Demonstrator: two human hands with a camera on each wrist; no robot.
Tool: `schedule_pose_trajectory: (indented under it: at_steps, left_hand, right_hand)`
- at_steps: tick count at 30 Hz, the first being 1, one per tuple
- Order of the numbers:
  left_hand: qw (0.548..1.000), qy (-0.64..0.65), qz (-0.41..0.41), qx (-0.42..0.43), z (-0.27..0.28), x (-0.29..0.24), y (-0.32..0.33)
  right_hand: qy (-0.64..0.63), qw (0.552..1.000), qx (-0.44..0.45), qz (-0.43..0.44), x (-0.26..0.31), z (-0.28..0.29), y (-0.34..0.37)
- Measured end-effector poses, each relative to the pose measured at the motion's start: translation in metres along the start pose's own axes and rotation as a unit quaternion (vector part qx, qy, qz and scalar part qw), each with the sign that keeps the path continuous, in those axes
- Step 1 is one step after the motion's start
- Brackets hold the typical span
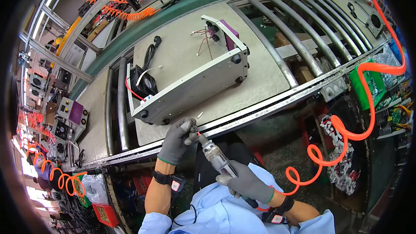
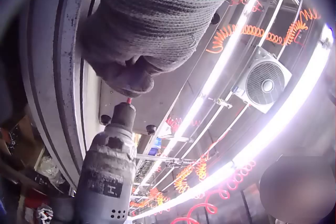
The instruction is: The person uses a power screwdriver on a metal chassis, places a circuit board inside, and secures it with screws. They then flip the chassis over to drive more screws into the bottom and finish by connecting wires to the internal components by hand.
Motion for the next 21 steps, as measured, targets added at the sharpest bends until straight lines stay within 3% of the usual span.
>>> schedule_pose_trajectory:
  at_steps: [2, 6, 9, 11, 12, 13, 15, 19, 21]
  left_hand:
    - [0.996, 0.044, -0.019, 0.073, 0.006, 0.005, -0.007]
    - [1.0, -0.004, -0.005, -0.002, 0.005, 0.005, -0.004]
    - [0.984, -0.147, 0.011, -0.105, -0.011, -0.007, 0.0]
    - [0.96, -0.237, 0.012, -0.148, -0.018, -0.013, 0.001]
    - [0.94, -0.31, 0.028, -0.143, -0.007, -0.003, -0.005]
    - [0.877, -0.438, -0.082, -0.179, -0.003, -0.006, -0.01]
    - [0.669, -0.643, -0.293, -0.232, -0.013, -0.009, -0.012]
    - [0.614, -0.725, -0.208, -0.232, -0.014, 0.0, -0.027]
    - [0.649, -0.672, -0.263, -0.242, -0.009, -0.003, -0.017]
  right_hand:
    - [-0.052, 0.998, 0.028, -0.031, 0.0, 0.004, 0.002]
    - [-0.054, 0.996, 0.025, -0.061, 0.0, 0.002, 0.002]
    - [0.032, 0.995, -0.07, 0.067, -0.002, -0.003, -0.001]
    - [0.058, 0.989, -0.09, 0.098, -0.012, 0.004, -0.011]
    - [0.07, 0.986, -0.1, 0.113, -0.014, 0.006, -0.014]
    - [0.065, 0.987, -0.109, 0.1, -0.012, 0.006, -0.013]
    - [0.054, 0.987, -0.129, 0.074, -0.003, 0.006, -0.009]
    - [0.059, 0.987, -0.129, 0.071, 0.001, 0.009, -0.012]
    - [0.062, 0.987, -0.127, 0.071, 0.002, 0.007, -0.014]
Point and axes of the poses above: each hand's wrist, its own y-axis away from the middle knuckle, its own z-axis out of the back of the hand, x = y × z, the point moved 4 cm from there along -y, towards the middle knuckle, and after that the axes turned 9 degrees about -y, right-handed, at the moved point
